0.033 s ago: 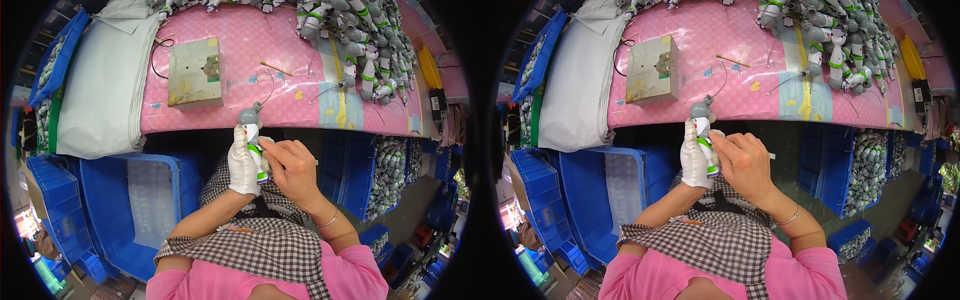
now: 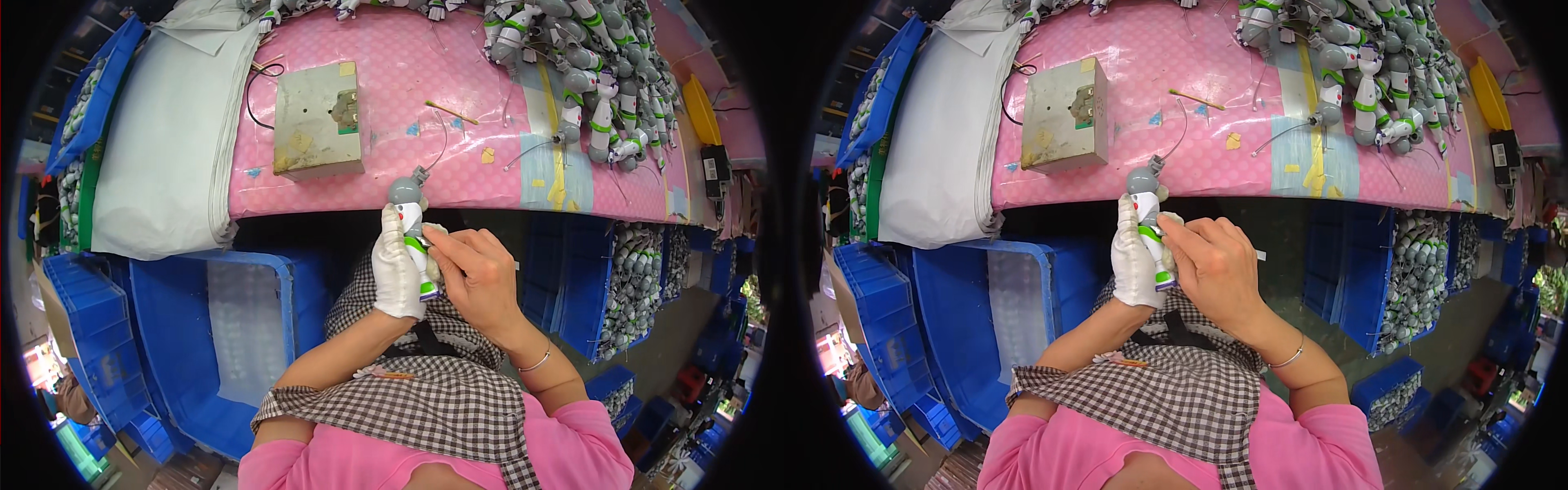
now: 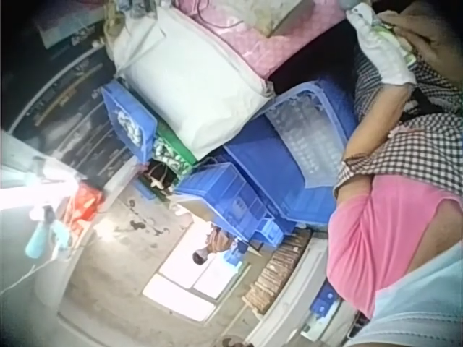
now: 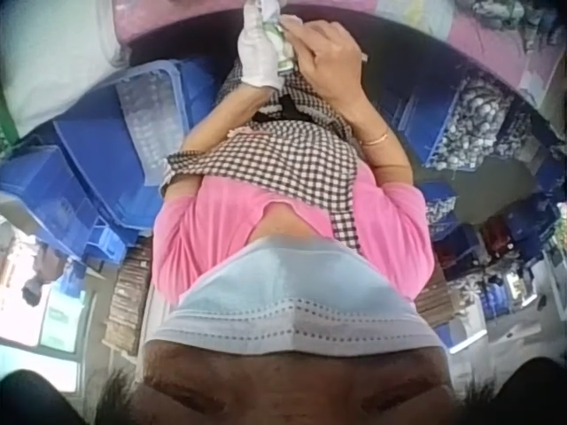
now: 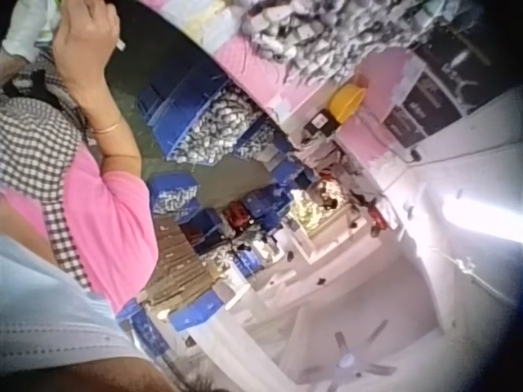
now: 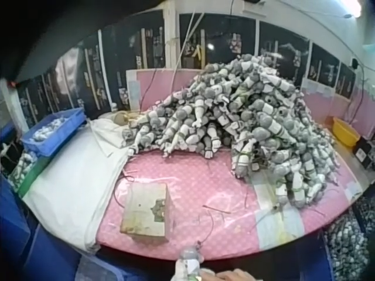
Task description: Assembling small plastic character toy figures at a factory workbench.
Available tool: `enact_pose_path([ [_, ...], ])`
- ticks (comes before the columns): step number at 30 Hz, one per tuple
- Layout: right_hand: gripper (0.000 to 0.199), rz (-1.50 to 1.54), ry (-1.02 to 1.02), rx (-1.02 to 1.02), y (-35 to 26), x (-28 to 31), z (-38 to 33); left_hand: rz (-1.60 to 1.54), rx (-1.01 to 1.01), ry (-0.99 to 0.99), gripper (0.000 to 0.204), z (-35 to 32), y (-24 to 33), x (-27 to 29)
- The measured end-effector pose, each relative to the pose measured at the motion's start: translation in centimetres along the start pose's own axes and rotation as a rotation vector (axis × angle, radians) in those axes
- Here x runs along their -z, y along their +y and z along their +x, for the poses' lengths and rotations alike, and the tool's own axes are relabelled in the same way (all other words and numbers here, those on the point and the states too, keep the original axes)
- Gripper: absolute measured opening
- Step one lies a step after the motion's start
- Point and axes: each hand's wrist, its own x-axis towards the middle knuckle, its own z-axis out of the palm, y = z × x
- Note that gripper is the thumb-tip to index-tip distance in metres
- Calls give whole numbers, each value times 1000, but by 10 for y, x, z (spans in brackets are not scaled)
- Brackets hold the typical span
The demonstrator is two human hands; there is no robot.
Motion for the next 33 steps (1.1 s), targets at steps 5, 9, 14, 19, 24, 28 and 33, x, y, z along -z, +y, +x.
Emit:
enact_pose_path([
  [5,25,-22,21,-21,-2,1,5,43,-15,37,51,3,-6,6],
  [9,23,75,42,-58,2,1,7,89,-16,13,52,4,-5,9],
  [14,23,40,-55,-9,-1,6,5,12,-34,-2,51,2,-3,3],
  [19,23,49,-37,-40,-2,5,6,10,-34,48,48,-1,0,-2],
  [24,23,54,-50,-71,-5,5,8,27,-70,85,47,4,-7,1],
  [28,21,107,-6,-99,0,-2,5,110,-60,62,49,7,-9,10],
  [33,21,125,18,-105,0,-5,4,90,-86,67,50,13,-13,13],
])
